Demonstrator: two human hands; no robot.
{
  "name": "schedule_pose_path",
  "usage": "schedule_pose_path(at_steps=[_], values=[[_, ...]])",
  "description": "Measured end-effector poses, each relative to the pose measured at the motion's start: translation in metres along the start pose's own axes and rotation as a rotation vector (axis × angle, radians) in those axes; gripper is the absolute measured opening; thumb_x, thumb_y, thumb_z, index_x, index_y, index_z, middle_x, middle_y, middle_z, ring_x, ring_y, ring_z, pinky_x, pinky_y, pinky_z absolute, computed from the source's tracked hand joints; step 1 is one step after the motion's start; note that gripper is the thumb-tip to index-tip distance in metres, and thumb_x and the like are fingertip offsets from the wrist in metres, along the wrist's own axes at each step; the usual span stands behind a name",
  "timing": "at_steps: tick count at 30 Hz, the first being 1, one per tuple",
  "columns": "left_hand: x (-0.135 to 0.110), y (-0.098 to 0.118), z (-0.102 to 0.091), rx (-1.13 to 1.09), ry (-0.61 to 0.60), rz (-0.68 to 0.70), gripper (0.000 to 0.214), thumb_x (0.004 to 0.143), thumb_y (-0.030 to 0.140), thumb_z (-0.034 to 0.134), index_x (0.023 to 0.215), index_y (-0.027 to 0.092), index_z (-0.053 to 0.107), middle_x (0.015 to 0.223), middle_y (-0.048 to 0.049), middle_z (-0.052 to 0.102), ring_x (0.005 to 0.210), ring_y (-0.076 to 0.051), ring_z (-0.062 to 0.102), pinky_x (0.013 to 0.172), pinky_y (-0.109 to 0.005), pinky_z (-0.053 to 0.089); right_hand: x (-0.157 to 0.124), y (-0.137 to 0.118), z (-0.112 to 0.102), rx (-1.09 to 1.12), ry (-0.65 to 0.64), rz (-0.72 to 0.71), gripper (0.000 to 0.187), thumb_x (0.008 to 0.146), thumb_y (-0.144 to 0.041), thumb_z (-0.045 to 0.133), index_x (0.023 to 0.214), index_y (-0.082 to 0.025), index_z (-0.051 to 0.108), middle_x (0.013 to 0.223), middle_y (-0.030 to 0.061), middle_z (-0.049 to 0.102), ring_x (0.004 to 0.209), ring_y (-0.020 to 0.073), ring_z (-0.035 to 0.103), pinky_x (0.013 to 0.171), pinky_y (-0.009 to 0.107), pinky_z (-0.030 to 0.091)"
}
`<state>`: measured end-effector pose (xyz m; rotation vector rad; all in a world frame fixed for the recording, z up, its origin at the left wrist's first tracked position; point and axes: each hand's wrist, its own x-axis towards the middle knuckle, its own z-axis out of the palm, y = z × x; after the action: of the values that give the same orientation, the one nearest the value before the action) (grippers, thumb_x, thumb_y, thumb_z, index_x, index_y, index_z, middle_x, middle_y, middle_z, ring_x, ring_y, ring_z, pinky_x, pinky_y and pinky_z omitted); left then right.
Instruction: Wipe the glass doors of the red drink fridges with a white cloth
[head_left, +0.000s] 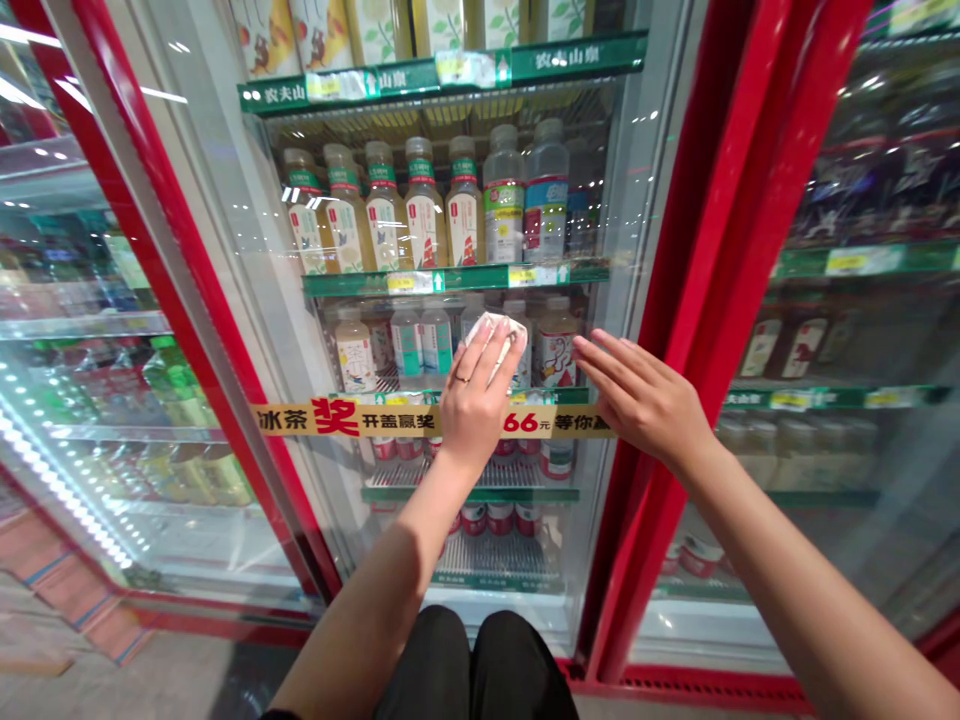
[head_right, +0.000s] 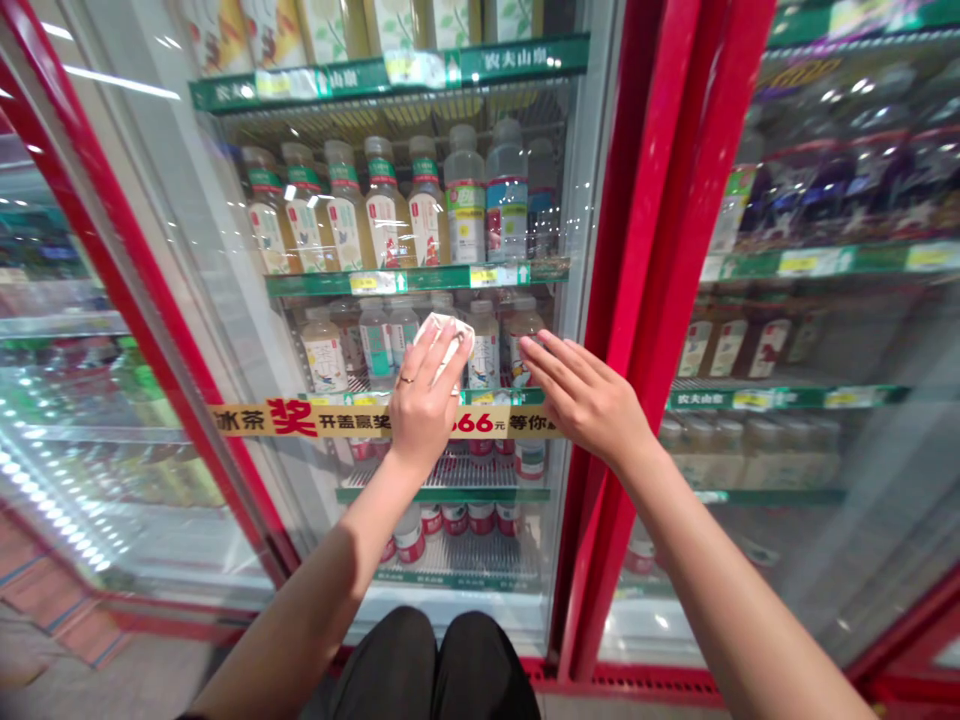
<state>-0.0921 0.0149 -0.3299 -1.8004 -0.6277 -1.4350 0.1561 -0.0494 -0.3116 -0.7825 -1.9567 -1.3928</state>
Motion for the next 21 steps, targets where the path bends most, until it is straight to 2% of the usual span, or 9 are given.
schedule_pose_path(at_steps=[2, 4, 8, 11, 14, 17, 21], values=[[0.001, 0.006, 0.003, 0.008, -0.012, 0.046, 0.049, 0.108, 0.021, 0.061, 0.157, 0.019, 0.059, 0.157, -0.0105, 0.067, 0.158, -0.023, 0.052, 0.134, -0.043, 0.043, -0.004, 0.005, -0.001, -0.026, 0.004, 0.007, 0.083, 0.098, -0.001, 0.059, 0.174, -0.021, 0.03, 0.162, 0.0076, 0.061, 0.15, 0.0265, 0.06, 0.123, 0.046, 0.057], [0.008, 0.006, 0.007, 0.002, -0.034, 0.091, 0.051, 0.108, 0.028, 0.064, 0.157, 0.018, 0.059, 0.158, -0.012, 0.066, 0.158, -0.024, 0.053, 0.134, -0.044, 0.044, -0.008, 0.006, 0.0, -0.047, 0.013, 0.012, 0.083, 0.097, -0.001, 0.059, 0.173, -0.019, 0.032, 0.161, 0.0085, 0.062, 0.15, 0.0267, 0.061, 0.122, 0.046, 0.057], [0.023, -0.002, 0.013, -0.018, -0.058, 0.104, 0.059, 0.107, 0.012, 0.058, 0.164, 0.025, 0.051, 0.163, -0.009, 0.062, 0.16, -0.023, 0.049, 0.135, -0.046, 0.043, -0.017, 0.003, 0.003, -0.041, 0.048, 0.029, 0.081, 0.097, -0.003, 0.061, 0.172, -0.016, 0.034, 0.158, 0.0103, 0.064, 0.149, 0.0274, 0.062, 0.122, 0.045, 0.056], [0.019, 0.0, 0.014, -0.019, 0.031, 0.051, 0.064, 0.106, 0.006, 0.056, 0.166, 0.027, 0.048, 0.161, -0.0073, 0.063, 0.16, -0.022, 0.049, 0.134, -0.046, 0.045, -0.024, 0.003, 0.004, -0.004, 0.059, 0.035, 0.08, 0.099, -0.007, 0.061, 0.173, -0.018, 0.033, 0.158, 0.0099, 0.064, 0.149, 0.0276, 0.062, 0.121, 0.046, 0.057], [0.011, 0.011, 0.017, -0.005, 0.101, 0.031, 0.06, 0.106, 0.005, 0.056, 0.163, 0.025, 0.052, 0.157, -0.0069, 0.068, 0.158, -0.021, 0.052, 0.133, -0.045, 0.047, -0.029, 0.004, 0.006, 0.035, 0.06, 0.052, 0.079, 0.1, -0.008, 0.058, 0.173, -0.021, 0.034, 0.161, 0.0078, 0.062, 0.15, 0.0275, 0.061, 0.122, 0.047, 0.056], [0.014, 0.017, 0.022, -0.01, 0.065, 0.105, 0.058, 0.107, 0.004, 0.053, 0.162, 0.023, 0.053, 0.156, -0.0068, 0.069, 0.157, -0.02, 0.053, 0.133, -0.044, 0.048, -0.031, 0.005, 0.009, 0.05, 0.079, 0.077, 0.08, 0.1, -0.008, 0.058, 0.174, -0.022, 0.031, 0.162, 0.0077, 0.06, 0.152, 0.0282, 0.059, 0.122, 0.049, 0.056], [0.035, 0.006, 0.026, -0.038, 0.013, 0.183, 0.061, 0.108, 0.004, 0.049, 0.164, 0.026, 0.05, 0.16, -0.006, 0.065, 0.158, -0.02, 0.052, 0.134, -0.044, 0.046, -0.031, 0.005, 0.012, 0.075, 0.103, 0.095, 0.082, 0.099, -0.005, 0.057, 0.175, -0.022, 0.03, 0.164, 0.0077, 0.058, 0.154, 0.0278, 0.056, 0.125, 0.049, 0.054]])
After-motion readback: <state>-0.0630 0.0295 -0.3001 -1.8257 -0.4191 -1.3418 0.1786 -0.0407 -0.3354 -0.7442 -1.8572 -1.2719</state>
